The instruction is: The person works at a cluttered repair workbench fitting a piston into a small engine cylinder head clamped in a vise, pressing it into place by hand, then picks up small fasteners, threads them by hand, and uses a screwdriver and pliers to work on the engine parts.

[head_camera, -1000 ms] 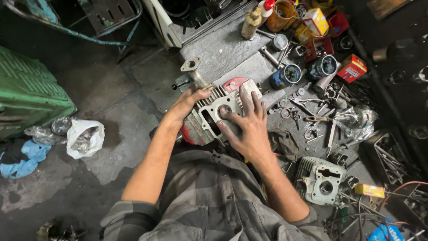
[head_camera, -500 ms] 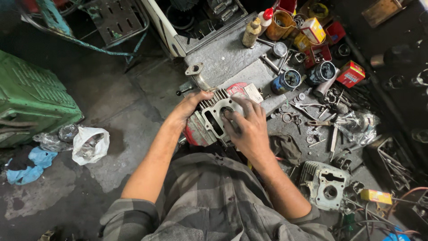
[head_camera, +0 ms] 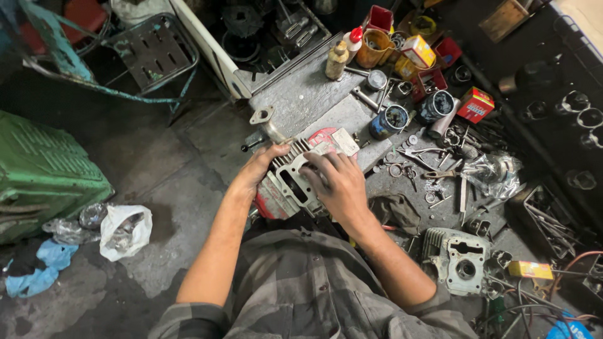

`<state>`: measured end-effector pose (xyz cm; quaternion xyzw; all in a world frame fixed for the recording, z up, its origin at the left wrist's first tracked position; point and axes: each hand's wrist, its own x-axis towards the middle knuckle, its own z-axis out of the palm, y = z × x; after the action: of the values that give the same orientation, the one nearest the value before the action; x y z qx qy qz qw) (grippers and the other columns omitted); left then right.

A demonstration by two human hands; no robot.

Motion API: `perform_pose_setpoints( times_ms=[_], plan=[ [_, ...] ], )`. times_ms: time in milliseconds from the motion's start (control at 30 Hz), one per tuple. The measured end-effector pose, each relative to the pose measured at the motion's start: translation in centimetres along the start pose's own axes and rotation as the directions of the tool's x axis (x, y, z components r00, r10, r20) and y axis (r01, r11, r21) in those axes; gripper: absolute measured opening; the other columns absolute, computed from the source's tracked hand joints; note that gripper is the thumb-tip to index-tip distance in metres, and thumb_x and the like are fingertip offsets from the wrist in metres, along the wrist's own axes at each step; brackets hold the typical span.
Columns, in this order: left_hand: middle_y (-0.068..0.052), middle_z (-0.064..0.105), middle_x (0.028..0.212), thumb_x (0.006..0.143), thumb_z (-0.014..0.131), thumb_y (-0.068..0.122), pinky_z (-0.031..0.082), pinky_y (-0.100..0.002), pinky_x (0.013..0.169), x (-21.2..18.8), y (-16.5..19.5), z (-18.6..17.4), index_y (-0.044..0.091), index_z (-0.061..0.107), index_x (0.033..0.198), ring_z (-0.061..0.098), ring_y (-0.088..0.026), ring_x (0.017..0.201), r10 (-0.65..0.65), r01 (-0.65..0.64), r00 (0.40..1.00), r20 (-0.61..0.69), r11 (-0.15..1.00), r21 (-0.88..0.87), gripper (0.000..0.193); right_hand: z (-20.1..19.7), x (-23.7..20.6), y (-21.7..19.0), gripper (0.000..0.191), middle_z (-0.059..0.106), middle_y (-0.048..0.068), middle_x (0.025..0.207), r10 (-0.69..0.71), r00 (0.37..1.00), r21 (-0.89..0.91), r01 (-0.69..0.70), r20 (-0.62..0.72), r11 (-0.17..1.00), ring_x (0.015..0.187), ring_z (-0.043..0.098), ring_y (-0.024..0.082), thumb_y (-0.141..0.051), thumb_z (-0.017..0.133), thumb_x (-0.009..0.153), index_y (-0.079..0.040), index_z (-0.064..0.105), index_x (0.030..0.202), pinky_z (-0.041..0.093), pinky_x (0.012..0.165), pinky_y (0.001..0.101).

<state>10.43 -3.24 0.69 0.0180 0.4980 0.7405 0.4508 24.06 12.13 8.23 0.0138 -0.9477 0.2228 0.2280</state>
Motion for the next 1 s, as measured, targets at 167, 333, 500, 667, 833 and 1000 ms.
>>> perform_pose_setpoints(
  times_ms=[167, 333, 500, 667, 833, 1000],
  plan=[
    [-0.012, 0.075, 0.106, 0.085, 0.069, 0.037, 0.058, -0.031, 0.081, 0.4, -0.2, -0.2, -0.002, 0.069, 0.124, 0.072, -0.018, 0.091, -0.032, 0.032, 0.999, 0.025, 0.999, -0.02, 0.055, -0.4, -1.7, 0.9, 0.039, 0.072, 0.004, 0.118, -0.194, 0.981, 0.071, 0.195, -0.026, 0.978, 0.114, 0.066, 0.024, -0.014, 0.08, 0.088, -0.01, 0.067, 0.125, 0.047, 0.103, 0.0421],
    [-0.012, 0.075, 0.107, 0.085, 0.068, 0.037, 0.059, -0.032, 0.081, 0.7, -0.4, -0.3, -0.001, 0.068, 0.125, 0.073, -0.019, 0.092, -0.035, 0.036, 0.998, 0.047, 0.999, -0.026, 0.056, 0.1, -3.4, 1.9, 0.05, 0.07, 0.005, 0.126, -0.193, 0.979, 0.013, 0.195, -0.067, 0.981, 0.123, 0.06, 0.029, -0.016, 0.081, 0.083, -0.012, 0.064, 0.129, 0.039, 0.111, 0.0508],
    [-0.012, 0.075, 0.107, 0.084, 0.069, 0.037, 0.059, -0.033, 0.082, 0.9, -0.5, -0.3, -0.001, 0.067, 0.126, 0.073, -0.019, 0.092, -0.034, 0.038, 0.997, 0.07, 0.998, -0.051, 0.057, 0.5, -3.6, 2.1, 0.05, 0.07, 0.002, 0.121, -0.155, 0.984, 0.002, 0.156, -0.083, 0.988, 0.125, 0.059, 0.028, -0.017, 0.083, 0.084, -0.013, 0.065, 0.131, 0.035, 0.116, 0.0534],
    [-0.012, 0.076, 0.105, 0.084, 0.069, 0.038, 0.06, -0.033, 0.08, 0.9, -0.6, -0.4, -0.002, 0.068, 0.124, 0.073, -0.019, 0.09, -0.049, 0.054, 0.996, 0.078, 0.996, -0.064, 0.056, 0.1, -2.5, 0.1, 0.05, 0.071, 0.002, 0.121, -0.079, 0.997, -0.063, 0.079, 0.01, 0.995, 0.13, 0.055, 0.029, -0.027, 0.078, 0.086, -0.016, 0.066, 0.134, 0.029, 0.117, 0.0547],
    [-0.009, 0.072, 0.108, 0.081, 0.069, 0.034, 0.056, -0.033, 0.084, 0.9, -0.4, -0.2, 0.002, 0.064, 0.125, 0.069, -0.018, 0.095, 0.031, -0.03, 0.999, -0.023, 0.999, 0.035, 0.054, -0.7, -1.9, -1.6, 0.052, 0.067, 0.007, 0.125, -0.041, 0.99, -0.084, 0.052, 0.132, 0.995, 0.135, 0.051, 0.032, -0.031, 0.074, 0.087, -0.018, 0.065, 0.136, 0.025, 0.117, 0.057],
    [-0.008, 0.071, 0.111, 0.081, 0.069, 0.035, 0.053, -0.03, 0.086, 1.1, -0.6, -0.1, 0.001, 0.065, 0.123, 0.067, -0.016, 0.098, 0.171, -0.147, 0.981, -0.091, 0.963, 0.226, 0.054, -0.7, -2.3, -0.8, 0.048, 0.067, 0.004, 0.132, -0.026, 0.994, -0.045, 0.031, 0.103, 0.999, 0.136, 0.051, 0.031, -0.028, 0.074, 0.09, -0.019, 0.065, 0.136, 0.026, 0.118, 0.0581]
  ],
)
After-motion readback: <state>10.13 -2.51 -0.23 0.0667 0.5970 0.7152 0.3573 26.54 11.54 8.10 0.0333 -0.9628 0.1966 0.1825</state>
